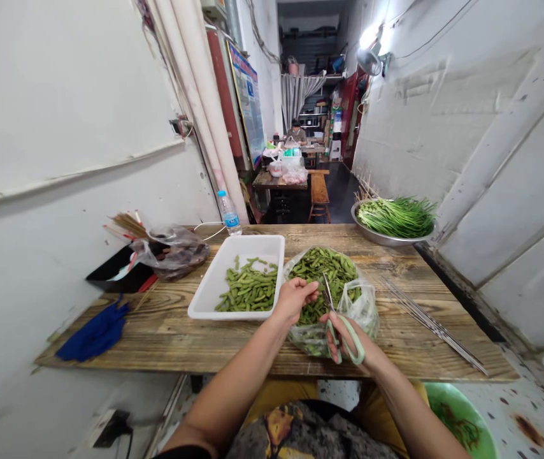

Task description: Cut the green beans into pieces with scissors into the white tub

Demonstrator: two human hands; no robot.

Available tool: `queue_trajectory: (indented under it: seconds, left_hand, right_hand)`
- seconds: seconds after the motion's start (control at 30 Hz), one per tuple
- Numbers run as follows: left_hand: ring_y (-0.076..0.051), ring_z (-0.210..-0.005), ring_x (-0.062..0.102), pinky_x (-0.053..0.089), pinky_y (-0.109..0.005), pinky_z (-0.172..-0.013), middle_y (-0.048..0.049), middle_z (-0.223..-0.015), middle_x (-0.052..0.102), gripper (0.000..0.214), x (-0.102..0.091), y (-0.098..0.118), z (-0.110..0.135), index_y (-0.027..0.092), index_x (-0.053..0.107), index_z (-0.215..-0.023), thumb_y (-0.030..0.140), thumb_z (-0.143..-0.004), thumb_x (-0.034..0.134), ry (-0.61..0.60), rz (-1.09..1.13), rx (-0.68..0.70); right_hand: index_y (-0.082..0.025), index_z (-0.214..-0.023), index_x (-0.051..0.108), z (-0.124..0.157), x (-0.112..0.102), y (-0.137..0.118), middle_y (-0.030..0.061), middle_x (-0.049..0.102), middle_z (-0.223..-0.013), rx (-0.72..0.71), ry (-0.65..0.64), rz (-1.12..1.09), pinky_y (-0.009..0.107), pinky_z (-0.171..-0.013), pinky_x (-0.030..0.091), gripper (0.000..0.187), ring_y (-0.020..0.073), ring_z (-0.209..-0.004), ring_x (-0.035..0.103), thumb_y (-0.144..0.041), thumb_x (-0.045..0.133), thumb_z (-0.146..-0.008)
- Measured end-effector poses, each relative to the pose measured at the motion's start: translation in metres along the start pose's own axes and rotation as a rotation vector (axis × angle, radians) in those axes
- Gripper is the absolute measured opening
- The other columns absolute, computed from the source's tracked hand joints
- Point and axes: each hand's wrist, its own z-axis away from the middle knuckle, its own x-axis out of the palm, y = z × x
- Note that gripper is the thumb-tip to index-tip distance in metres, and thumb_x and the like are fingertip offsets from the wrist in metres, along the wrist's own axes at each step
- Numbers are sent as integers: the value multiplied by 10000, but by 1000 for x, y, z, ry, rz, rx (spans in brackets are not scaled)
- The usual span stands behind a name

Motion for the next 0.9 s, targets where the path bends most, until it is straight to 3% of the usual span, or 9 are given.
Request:
queue_trajectory:
  seconds: [0.13,0.27,0.4,0.5,0.53,0.6,0.67,0.73,0.9]
  left_hand:
    - [-93,-550,591,471,-217,-576,34,-542,568,425,7,-8,5,163,415,-620,289,-534,812,-8,14,-8]
    - [-117,-575,595,489,-263,-621,18,-573,575,326,-2,-5,2,170,424,-636,277,-626,732,50,-112,35]
    - [-179,-791,613,473,-341,-802,-48,-798,638,84,-34,22,-2,157,589,-798,224,-746,584,347,-692,477]
    - [-289,-1157,475,333,-451,-982,-133,-1176,574,313,-50,43,-2,175,633,-1035,111,-749,521,643,-1212,682]
    - [-311,-1211,419,295,-474,-996,-145,-1256,527,371,-49,47,-3,183,621,-1097,97,-753,512,680,-1340,704]
    - [-309,-1190,424,281,-471,-976,-148,-1263,526,370,-40,46,-9,196,616,-1132,112,-796,485,545,-1540,725]
    - [-274,-1057,499,306,-435,-920,-141,-1087,616,291,-23,37,-21,181,661,-1028,136,-849,437,238,-1696,715]
    - [-261,-962,514,312,-423,-871,-143,-913,638,276,-7,25,-37,142,684,-884,122,-860,410,59,-1817,673]
    - [-272,-981,474,310,-418,-840,-182,-913,611,262,12,9,-70,87,676,-735,17,-787,428,153,-1891,544]
  right_hand:
    - [-197,-859,498,2,1,-6,-80,468,-499,3,19,24,192,-311,358,462,75,-339,411,-638,566,-739]
    - [-189,-818,500,4,-1,-8,-99,436,-436,42,56,89,193,-260,322,481,68,-274,362,-646,593,-701]
    - [-186,-876,514,4,-5,-3,-80,488,-510,18,31,44,191,-293,335,501,72,-323,416,-648,596,-700]
    - [-193,-956,517,2,-7,1,-52,528,-589,23,-24,-60,220,-381,414,512,95,-420,488,-658,549,-741]
    - [-197,-962,516,2,-7,1,-46,531,-603,34,-35,-98,234,-411,437,504,104,-446,500,-656,534,-754]
    - [-203,-955,516,2,-8,0,-38,529,-613,50,-48,-155,259,-446,458,474,114,-468,503,-642,515,-778]
    - [-205,-946,516,3,-8,-2,-35,527,-612,51,-51,-172,266,-451,457,444,116,-469,498,-621,513,-793]
    - [-206,-940,517,4,-9,-4,-35,526,-605,45,-47,-158,262,-442,448,425,115,-460,492,-607,515,-799]
    - [-210,-946,512,7,-16,1,-41,529,-598,19,-26,-105,255,-413,436,418,113,-433,488,-602,518,-799]
